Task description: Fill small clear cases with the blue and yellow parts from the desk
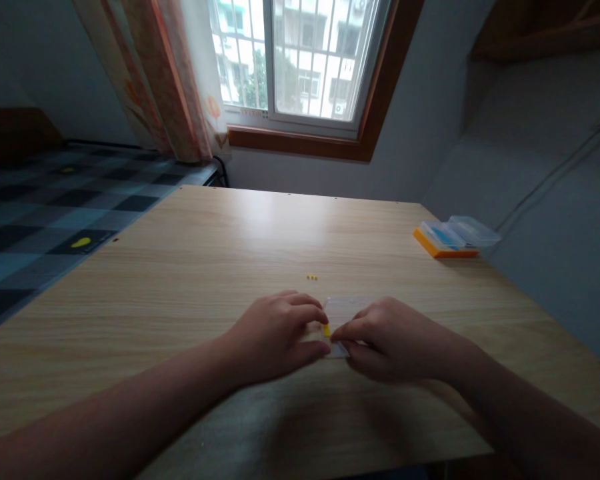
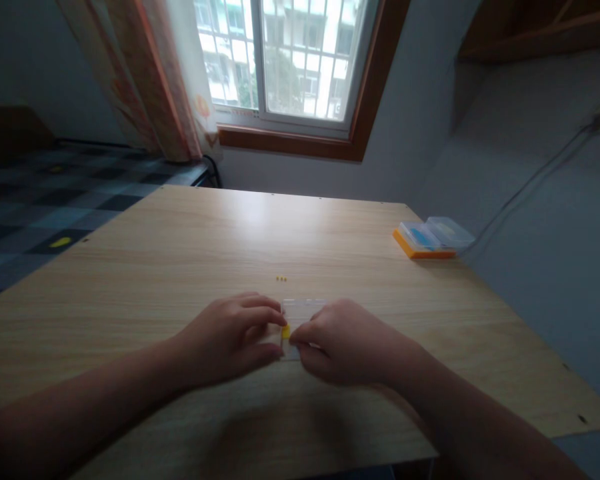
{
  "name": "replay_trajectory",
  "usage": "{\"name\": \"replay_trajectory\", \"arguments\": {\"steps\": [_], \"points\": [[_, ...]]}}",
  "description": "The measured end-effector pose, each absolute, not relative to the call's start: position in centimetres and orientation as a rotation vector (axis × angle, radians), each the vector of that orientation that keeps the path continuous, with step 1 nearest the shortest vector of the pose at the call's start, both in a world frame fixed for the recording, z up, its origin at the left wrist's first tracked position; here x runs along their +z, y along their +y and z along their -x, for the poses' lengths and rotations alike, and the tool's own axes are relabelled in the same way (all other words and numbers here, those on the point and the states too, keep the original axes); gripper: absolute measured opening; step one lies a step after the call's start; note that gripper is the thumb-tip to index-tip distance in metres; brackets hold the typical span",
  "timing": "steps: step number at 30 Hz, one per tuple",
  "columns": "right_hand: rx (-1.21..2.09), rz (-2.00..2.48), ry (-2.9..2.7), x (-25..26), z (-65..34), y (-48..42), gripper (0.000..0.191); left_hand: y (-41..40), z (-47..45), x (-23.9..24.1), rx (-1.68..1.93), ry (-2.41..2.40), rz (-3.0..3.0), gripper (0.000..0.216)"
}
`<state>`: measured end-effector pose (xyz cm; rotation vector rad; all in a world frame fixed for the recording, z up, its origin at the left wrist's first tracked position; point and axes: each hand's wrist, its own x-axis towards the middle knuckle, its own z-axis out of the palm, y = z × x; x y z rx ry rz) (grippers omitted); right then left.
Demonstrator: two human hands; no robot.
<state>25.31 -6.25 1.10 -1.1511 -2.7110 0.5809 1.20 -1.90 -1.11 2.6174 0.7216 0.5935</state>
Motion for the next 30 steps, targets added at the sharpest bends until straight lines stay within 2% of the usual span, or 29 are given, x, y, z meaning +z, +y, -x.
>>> {"name": "replay_trajectory", "arguments": {"steps": [4,8,13,17,19,21,24,30], "points": [[0.616,1.112,-2.701,1.4,-25.5,-6.3,0.018,-1.8,-1.0,-1.0,0.594,0.718,-2.602,0.023],[0.734,1.015,-2.646,2.2,-26.0,-6.4,0.028,-1.8,-0.4,-0.6,0.614,0.715,-2.57,0.019],[1.133,0.793,-2.501,2.7,-28.0,-6.0,0.029,-1.5,0.2,0.0,0.622,0.667,-2.465,0.016],[1.355,0.811,-2.067,2.0,-30.0,-4.9,0.056,-0.5,0.3,-0.1,0.606,0.757,-2.472,0.017],[1.322,0.899,-1.729,1.5,-30.2,-4.1,0.055,0.3,0.4,-0.4,0.647,0.857,-2.533,0.016],[1.245,0.94,-1.432,0.7,-29.9,-3.0,0.043,1.1,0.5,-1.0,0.702,0.95,-2.606,0.018],[1.068,0.998,-1.224,-1.0,-29.2,-1.0,0.034,2.2,0.6,-1.9,0.7,1.014,-2.715,0.029],[0.721,1.268,-1.628,-3.8,-28.8,1.6,0.04,3.0,0.2,-3.1,0.47,1.141,-2.821,0.046]]}}
